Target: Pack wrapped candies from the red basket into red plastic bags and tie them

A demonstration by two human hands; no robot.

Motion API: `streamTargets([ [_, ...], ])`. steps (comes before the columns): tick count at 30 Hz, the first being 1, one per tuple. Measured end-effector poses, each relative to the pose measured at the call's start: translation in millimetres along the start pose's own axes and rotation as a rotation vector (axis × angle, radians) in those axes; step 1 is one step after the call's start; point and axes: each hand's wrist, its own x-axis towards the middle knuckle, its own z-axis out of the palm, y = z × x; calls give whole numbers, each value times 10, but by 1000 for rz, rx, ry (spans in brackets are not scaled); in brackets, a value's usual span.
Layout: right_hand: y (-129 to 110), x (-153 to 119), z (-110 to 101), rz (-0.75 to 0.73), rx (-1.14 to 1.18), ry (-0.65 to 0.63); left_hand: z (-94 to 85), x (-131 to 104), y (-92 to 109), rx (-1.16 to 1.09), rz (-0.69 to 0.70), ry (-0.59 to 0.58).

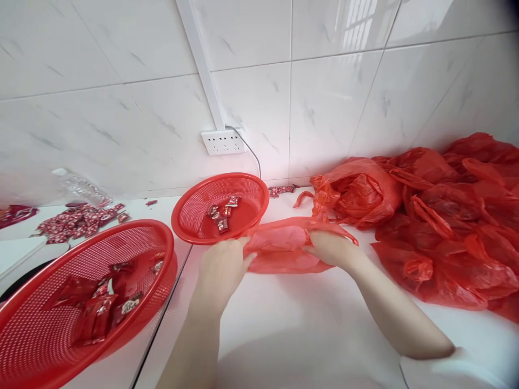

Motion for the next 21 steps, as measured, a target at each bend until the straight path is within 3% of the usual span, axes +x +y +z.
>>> streamTargets([
  [3, -31, -37, -59, 61, 6, -132, 99, -33, 174, 231, 251, 157],
  [5, -43, -59, -96, 27, 16, -178, 210, -52, 275, 207, 397, 125],
  [7, -35, -80, -131, -43, 37, -168, 309, -56, 337, 225, 445, 136],
  [9, -13, -98, -157, -102, 68, -129, 364, -55, 366, 276, 418, 291],
  [11, 8, -109, -172, -124, 94, -87, 374, -61, 382, 297, 411, 527],
  [13, 9, -115, -180, -149, 114, -42, 365, -68, 392, 248, 500, 657],
  [15, -16, -118, -184, -197, 120, -16, 380, -52, 389, 137, 610, 523],
  [17, -60, -117, -182, -240, 97, -30, 451, 8, 354, 41, 560, 210],
  [19, -101, -110, -164, -242, 53, -70, 580, 116, 280, -22, 316, -74],
  [21, -115, -90, -126, -198, 2, -98, 736, 248, 177, -165, 46, -174],
])
